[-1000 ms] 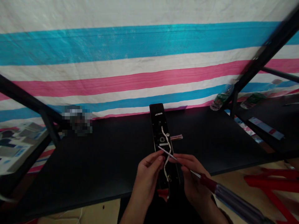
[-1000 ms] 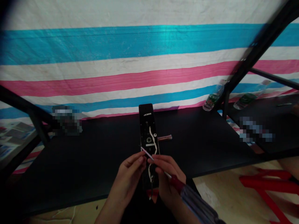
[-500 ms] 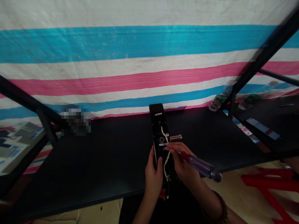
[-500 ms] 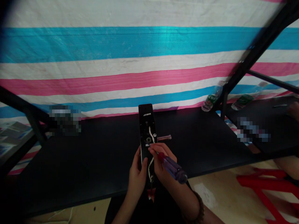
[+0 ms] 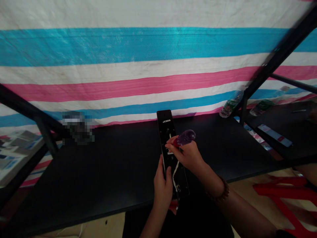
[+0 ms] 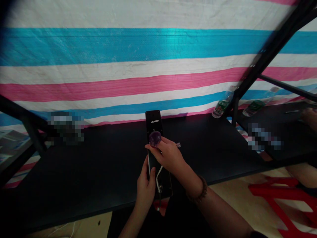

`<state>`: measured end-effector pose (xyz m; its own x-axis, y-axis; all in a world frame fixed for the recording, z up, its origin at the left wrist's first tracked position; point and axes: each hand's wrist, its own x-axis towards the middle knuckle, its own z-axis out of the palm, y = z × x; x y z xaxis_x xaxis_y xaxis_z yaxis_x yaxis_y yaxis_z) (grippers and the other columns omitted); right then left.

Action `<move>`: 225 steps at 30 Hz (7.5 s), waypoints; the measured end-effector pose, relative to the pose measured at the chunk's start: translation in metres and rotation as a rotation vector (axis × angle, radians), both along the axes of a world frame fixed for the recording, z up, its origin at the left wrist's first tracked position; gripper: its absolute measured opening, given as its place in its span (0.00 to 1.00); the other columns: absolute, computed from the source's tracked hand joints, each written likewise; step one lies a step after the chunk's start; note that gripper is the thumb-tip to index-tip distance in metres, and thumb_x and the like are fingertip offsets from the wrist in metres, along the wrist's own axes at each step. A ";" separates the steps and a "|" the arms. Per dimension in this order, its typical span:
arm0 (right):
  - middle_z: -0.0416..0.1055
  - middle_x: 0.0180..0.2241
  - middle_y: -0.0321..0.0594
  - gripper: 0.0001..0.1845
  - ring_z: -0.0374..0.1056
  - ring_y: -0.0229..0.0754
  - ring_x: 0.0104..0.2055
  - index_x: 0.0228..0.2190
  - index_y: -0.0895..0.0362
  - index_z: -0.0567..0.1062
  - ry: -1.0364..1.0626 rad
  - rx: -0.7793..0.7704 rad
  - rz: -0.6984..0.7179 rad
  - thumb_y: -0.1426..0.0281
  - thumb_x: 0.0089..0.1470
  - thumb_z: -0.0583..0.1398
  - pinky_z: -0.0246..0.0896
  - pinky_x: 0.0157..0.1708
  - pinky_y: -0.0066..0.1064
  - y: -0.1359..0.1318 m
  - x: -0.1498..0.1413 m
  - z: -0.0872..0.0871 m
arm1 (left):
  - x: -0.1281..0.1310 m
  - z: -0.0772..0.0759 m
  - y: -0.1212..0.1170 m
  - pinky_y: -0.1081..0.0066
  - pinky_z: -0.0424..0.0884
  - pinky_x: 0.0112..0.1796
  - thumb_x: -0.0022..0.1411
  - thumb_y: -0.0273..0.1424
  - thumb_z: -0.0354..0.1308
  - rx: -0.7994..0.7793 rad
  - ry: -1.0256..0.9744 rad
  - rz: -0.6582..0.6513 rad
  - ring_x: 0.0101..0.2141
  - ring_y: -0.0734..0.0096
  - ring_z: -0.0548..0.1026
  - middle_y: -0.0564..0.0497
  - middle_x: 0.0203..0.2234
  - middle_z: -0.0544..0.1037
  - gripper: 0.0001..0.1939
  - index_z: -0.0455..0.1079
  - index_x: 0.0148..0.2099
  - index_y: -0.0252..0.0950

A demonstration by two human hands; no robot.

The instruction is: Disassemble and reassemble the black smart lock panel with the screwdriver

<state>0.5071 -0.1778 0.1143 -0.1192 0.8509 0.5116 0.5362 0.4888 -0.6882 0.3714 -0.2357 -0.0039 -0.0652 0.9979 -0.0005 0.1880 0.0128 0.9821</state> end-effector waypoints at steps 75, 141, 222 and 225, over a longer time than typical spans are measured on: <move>0.83 0.39 0.40 0.04 0.80 0.48 0.41 0.36 0.49 0.83 0.309 -0.025 -0.079 0.68 0.59 0.66 0.78 0.43 0.39 -0.029 -0.013 -0.047 | 0.000 0.004 0.074 0.69 0.74 0.39 0.66 0.44 0.58 -0.030 -0.280 -0.022 0.35 0.64 0.79 0.49 0.31 0.81 0.18 0.74 0.49 0.36; 0.79 0.41 0.41 0.02 0.77 0.44 0.41 0.35 0.51 0.76 0.248 0.016 -0.087 0.72 0.59 0.63 0.72 0.44 0.37 -0.019 -0.015 -0.023 | -0.003 0.014 0.073 0.69 0.70 0.39 0.64 0.44 0.60 -0.018 -0.296 -0.037 0.36 0.64 0.77 0.49 0.33 0.80 0.15 0.74 0.43 0.37; 0.83 0.33 0.40 0.04 0.81 0.46 0.35 0.35 0.54 0.77 0.559 -0.017 -0.266 0.66 0.61 0.65 0.78 0.37 0.35 -0.039 -0.001 -0.035 | -0.003 0.007 0.076 0.70 0.72 0.37 0.65 0.45 0.59 -0.027 -0.242 -0.050 0.33 0.66 0.77 0.49 0.32 0.79 0.18 0.74 0.47 0.35; 0.83 0.36 0.41 0.04 0.82 0.44 0.37 0.36 0.54 0.77 0.603 -0.039 -0.234 0.67 0.61 0.65 0.78 0.40 0.35 -0.046 0.003 -0.037 | -0.003 0.010 0.076 0.69 0.72 0.38 0.65 0.44 0.59 -0.031 -0.222 -0.048 0.34 0.65 0.77 0.49 0.31 0.79 0.18 0.74 0.47 0.34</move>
<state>0.5104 -0.2234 0.0777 0.3703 0.8388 0.3990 0.1396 0.3744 -0.9167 0.3682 -0.1600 0.0060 -0.0129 0.9991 -0.0405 -0.0318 0.0401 0.9987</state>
